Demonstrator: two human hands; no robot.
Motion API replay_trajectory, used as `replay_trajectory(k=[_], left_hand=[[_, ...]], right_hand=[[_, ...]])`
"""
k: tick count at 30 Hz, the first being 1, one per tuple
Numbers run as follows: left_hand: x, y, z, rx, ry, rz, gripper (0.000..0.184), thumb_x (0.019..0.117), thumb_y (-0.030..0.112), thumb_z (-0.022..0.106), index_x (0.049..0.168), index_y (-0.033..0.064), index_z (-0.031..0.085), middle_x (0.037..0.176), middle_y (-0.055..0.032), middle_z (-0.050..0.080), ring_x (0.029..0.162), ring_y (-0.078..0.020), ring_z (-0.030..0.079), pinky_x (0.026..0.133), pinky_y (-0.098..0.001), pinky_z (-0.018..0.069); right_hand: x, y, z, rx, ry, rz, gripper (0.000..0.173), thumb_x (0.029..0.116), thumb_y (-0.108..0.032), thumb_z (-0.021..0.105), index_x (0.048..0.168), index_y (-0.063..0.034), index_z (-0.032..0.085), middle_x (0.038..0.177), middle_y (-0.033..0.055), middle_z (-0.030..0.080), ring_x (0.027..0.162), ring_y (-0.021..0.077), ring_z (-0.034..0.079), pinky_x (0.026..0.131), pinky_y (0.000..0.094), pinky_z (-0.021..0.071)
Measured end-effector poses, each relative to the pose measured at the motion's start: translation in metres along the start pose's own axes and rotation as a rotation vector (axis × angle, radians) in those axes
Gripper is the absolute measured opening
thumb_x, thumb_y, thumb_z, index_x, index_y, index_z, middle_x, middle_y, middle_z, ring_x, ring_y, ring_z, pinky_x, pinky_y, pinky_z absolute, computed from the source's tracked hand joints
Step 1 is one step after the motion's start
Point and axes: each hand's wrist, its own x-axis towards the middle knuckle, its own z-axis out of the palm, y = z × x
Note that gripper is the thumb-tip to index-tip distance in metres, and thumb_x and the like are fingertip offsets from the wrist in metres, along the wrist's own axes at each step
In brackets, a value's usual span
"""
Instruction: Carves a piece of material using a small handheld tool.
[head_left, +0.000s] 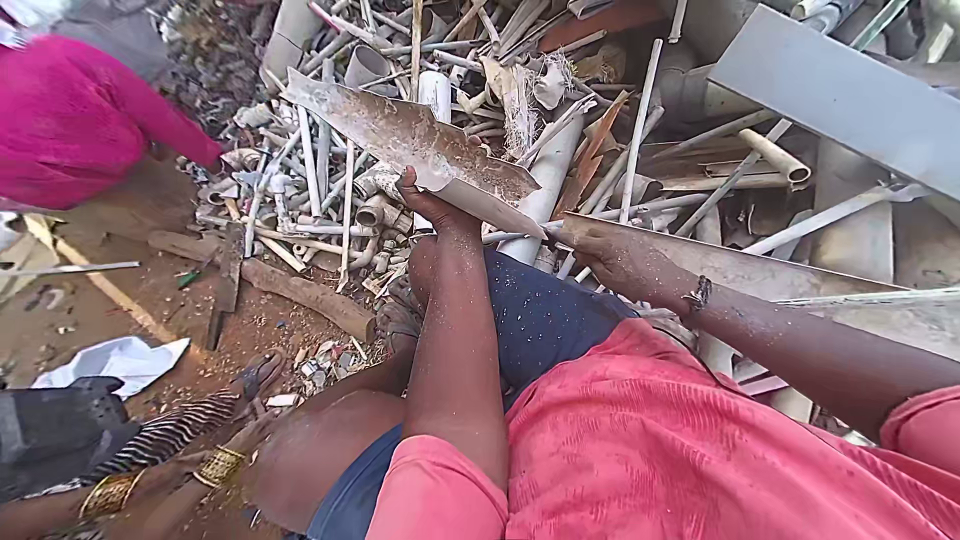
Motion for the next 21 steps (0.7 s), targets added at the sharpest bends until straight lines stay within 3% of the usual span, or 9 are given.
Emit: replay_trajectory(k=[2, 4, 5, 7, 9, 13, 15, 18, 21], left_hand=[[-0.004, -0.001, 0.002, -0.038, -0.005, -0.064, 0.031, 0.1010, 0.027, 0.033, 0.120, 0.0080, 0.049, 0.111, -0.0104, 0.062, 0.107, -0.0184, 0.064, 0.092, -0.0434, 0.0558], [-0.005, -0.006, 0.000, -0.109, -0.048, -0.145, 0.042, 0.0954, 0.034, 0.037, 0.125, 0.0075, 0.048, 0.119, -0.0146, 0.062, 0.114, -0.0242, 0.063, 0.095, -0.0518, 0.0537], [-0.005, -0.006, 0.001, -0.092, -0.045, -0.142, 0.038, 0.0972, 0.033, 0.036, 0.125, 0.0084, 0.048, 0.118, -0.0131, 0.061, 0.113, -0.0224, 0.063, 0.095, -0.0493, 0.0540], [-0.004, -0.004, 0.000, -0.104, -0.040, -0.170, 0.039, 0.0965, 0.035, 0.037, 0.124, 0.0092, 0.048, 0.117, -0.0128, 0.062, 0.112, -0.0231, 0.064, 0.094, -0.0500, 0.0541], [0.000, -0.005, -0.004, -0.144, -0.087, -0.213, 0.046, 0.0928, 0.039, 0.040, 0.126, 0.0084, 0.048, 0.121, -0.0163, 0.062, 0.115, -0.0279, 0.063, 0.096, -0.0555, 0.0522], [-0.004, -0.010, -0.004, -0.161, -0.168, -0.245, 0.052, 0.0899, 0.042, 0.046, 0.128, 0.0067, 0.049, 0.120, -0.0206, 0.063, 0.113, -0.0335, 0.064, 0.094, -0.0597, 0.0530], [0.000, -0.005, -0.005, -0.122, -0.136, -0.172, 0.046, 0.0929, 0.039, 0.043, 0.126, 0.0069, 0.049, 0.119, -0.0177, 0.063, 0.113, -0.0291, 0.064, 0.094, -0.0557, 0.0539], [0.007, -0.002, -0.005, -0.055, -0.029, -0.036, 0.032, 0.1000, 0.027, 0.035, 0.120, 0.0068, 0.050, 0.113, -0.0127, 0.062, 0.109, -0.0218, 0.064, 0.094, -0.0468, 0.0550], [0.008, -0.012, -0.009, -0.082, -0.019, -0.115, 0.043, 0.0956, 0.035, 0.037, 0.125, 0.0051, 0.049, 0.122, -0.0189, 0.062, 0.117, -0.0308, 0.062, 0.098, -0.0585, 0.0516]], right_hand=[[0.011, 0.004, -0.006, -0.086, 0.039, 0.075, 0.048, 0.1068, -0.017, 0.050, 0.153, -0.0290, 0.051, 0.095, 0.0154, 0.067, 0.082, 0.0340, 0.067, 0.066, 0.0523, 0.0536], [0.017, 0.004, 0.000, -0.057, -0.016, 0.058, 0.048, 0.1078, -0.020, 0.048, 0.155, -0.0301, 0.049, 0.100, 0.0149, 0.068, 0.088, 0.0329, 0.068, 0.074, 0.0515, 0.0555], [0.015, 0.001, 0.006, -0.006, -0.038, 0.011, 0.047, 0.1072, -0.019, 0.049, 0.153, -0.0258, 0.052, 0.099, 0.0143, 0.070, 0.089, 0.0312, 0.068, 0.076, 0.0494, 0.0556], [0.013, -0.006, 0.009, -0.010, -0.075, -0.007, 0.046, 0.1063, -0.016, 0.050, 0.151, -0.0243, 0.054, 0.096, 0.0138, 0.068, 0.082, 0.0299, 0.067, 0.071, 0.0478, 0.0550], [0.023, -0.004, 0.003, -0.164, -0.004, 0.069, 0.052, 0.1055, -0.017, 0.050, 0.155, -0.0343, 0.048, 0.093, 0.0152, 0.064, 0.071, 0.0321, 0.065, 0.057, 0.0490, 0.0522], [0.024, -0.009, 0.010, -0.154, -0.033, 0.064, 0.056, 0.1054, -0.017, 0.051, 0.157, -0.0364, 0.042, 0.099, 0.0164, 0.062, 0.076, 0.0329, 0.065, 0.061, 0.0490, 0.0544], [0.008, -0.017, 0.007, -0.118, -0.119, 0.009, 0.054, 0.1042, -0.016, 0.053, 0.155, -0.0329, 0.047, 0.098, 0.0158, 0.063, 0.074, 0.0312, 0.065, 0.060, 0.0486, 0.0541], [-0.018, -0.014, -0.014, -0.214, -0.175, 0.019, 0.056, 0.1033, -0.016, 0.051, 0.155, -0.0367, 0.046, 0.092, 0.0145, 0.060, 0.066, 0.0287, 0.062, 0.055, 0.0457, 0.0513], [-0.013, -0.005, -0.028, -0.303, -0.113, 0.097, 0.057, 0.1012, -0.015, 0.056, 0.152, -0.0402, 0.050, 0.096, 0.0156, 0.062, 0.066, 0.0306, 0.063, 0.053, 0.0473, 0.0507]])
